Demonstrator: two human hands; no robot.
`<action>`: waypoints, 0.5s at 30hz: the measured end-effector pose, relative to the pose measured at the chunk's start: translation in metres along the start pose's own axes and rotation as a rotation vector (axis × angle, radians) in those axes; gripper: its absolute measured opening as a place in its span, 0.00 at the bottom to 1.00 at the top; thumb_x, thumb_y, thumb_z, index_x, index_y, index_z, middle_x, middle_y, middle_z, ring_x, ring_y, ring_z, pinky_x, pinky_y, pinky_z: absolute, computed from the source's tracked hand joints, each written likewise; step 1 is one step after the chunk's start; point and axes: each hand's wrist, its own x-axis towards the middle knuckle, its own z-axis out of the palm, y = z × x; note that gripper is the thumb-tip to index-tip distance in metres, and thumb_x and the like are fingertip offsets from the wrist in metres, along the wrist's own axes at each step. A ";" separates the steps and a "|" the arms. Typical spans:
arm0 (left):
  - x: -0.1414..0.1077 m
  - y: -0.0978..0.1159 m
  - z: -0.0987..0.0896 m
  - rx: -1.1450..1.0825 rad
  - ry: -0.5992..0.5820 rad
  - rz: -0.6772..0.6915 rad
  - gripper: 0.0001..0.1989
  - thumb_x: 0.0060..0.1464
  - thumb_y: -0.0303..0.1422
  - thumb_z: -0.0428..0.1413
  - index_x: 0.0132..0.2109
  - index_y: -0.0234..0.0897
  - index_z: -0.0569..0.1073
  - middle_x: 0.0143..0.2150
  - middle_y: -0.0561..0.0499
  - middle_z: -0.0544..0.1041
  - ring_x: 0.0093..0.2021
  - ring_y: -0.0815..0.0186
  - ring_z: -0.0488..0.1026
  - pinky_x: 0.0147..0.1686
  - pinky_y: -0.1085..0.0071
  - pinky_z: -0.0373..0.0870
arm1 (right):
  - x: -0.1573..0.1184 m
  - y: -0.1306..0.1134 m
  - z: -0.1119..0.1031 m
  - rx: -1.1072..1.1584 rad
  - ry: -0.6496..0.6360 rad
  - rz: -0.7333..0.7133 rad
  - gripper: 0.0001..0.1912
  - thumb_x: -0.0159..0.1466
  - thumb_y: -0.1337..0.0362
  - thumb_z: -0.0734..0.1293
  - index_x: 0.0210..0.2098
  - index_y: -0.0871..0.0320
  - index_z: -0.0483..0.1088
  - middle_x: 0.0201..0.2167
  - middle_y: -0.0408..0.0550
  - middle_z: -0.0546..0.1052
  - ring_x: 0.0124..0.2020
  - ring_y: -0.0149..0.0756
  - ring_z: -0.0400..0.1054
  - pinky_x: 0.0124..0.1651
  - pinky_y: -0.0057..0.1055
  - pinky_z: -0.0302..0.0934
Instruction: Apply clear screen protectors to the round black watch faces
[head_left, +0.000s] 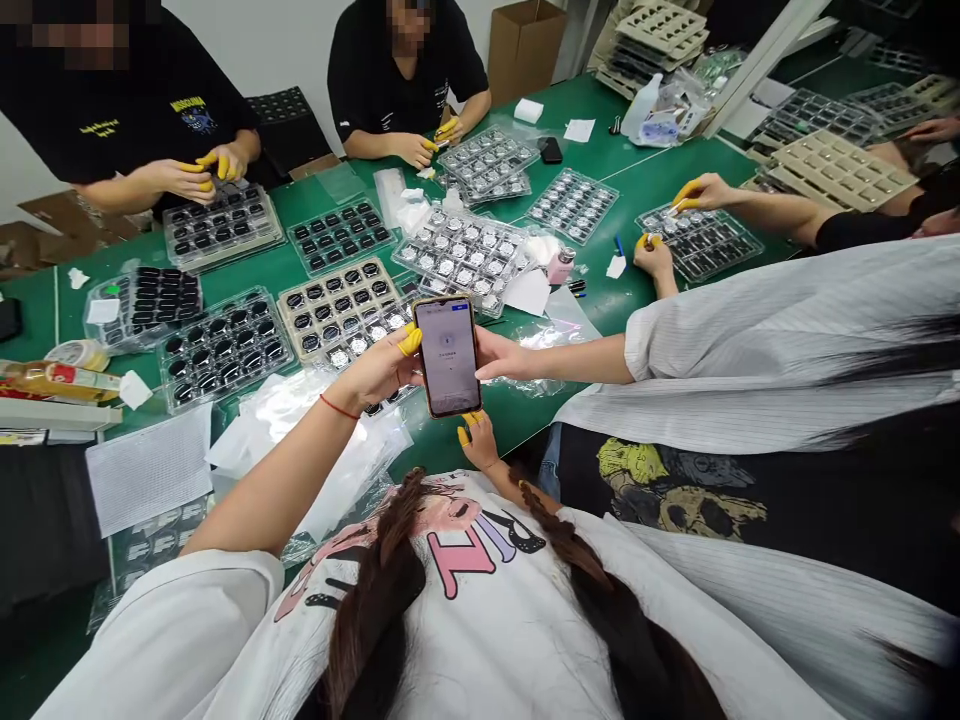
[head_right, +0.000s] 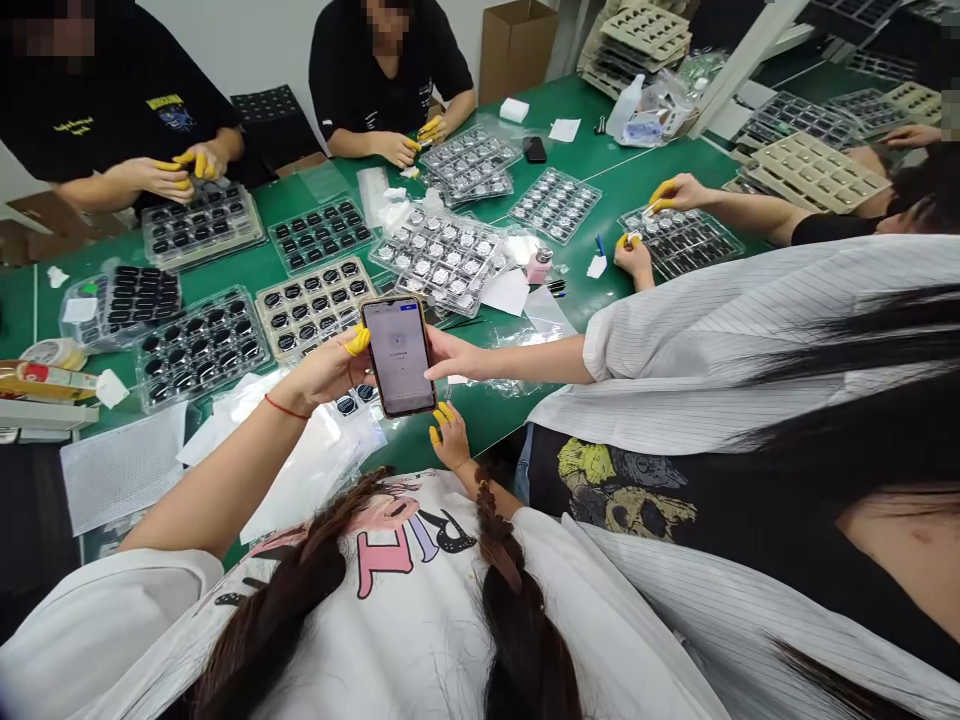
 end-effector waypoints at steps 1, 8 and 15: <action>-0.003 0.000 0.000 -0.002 0.012 -0.002 0.30 0.52 0.46 0.67 0.59 0.40 0.74 0.54 0.41 0.81 0.48 0.53 0.82 0.39 0.63 0.82 | 0.000 0.006 0.000 -0.006 0.016 -0.007 0.06 0.63 0.67 0.65 0.29 0.55 0.65 0.48 0.57 0.73 0.68 0.60 0.54 0.72 0.62 0.41; -0.014 -0.011 -0.008 -0.002 0.045 0.001 0.30 0.50 0.48 0.68 0.56 0.40 0.76 0.53 0.42 0.81 0.48 0.53 0.80 0.41 0.60 0.81 | -0.007 0.023 0.002 -0.025 0.093 -0.119 0.12 0.69 0.57 0.67 0.46 0.58 0.73 0.55 0.52 0.73 0.60 0.43 0.66 0.64 0.50 0.62; -0.023 -0.018 -0.019 -0.032 0.076 -0.016 0.26 0.47 0.48 0.69 0.50 0.41 0.79 0.44 0.45 0.82 0.37 0.59 0.80 0.35 0.63 0.79 | -0.003 0.011 -0.005 0.052 0.190 -0.126 0.25 0.75 0.52 0.53 0.41 0.61 0.75 0.45 0.48 0.76 0.48 0.36 0.74 0.51 0.36 0.70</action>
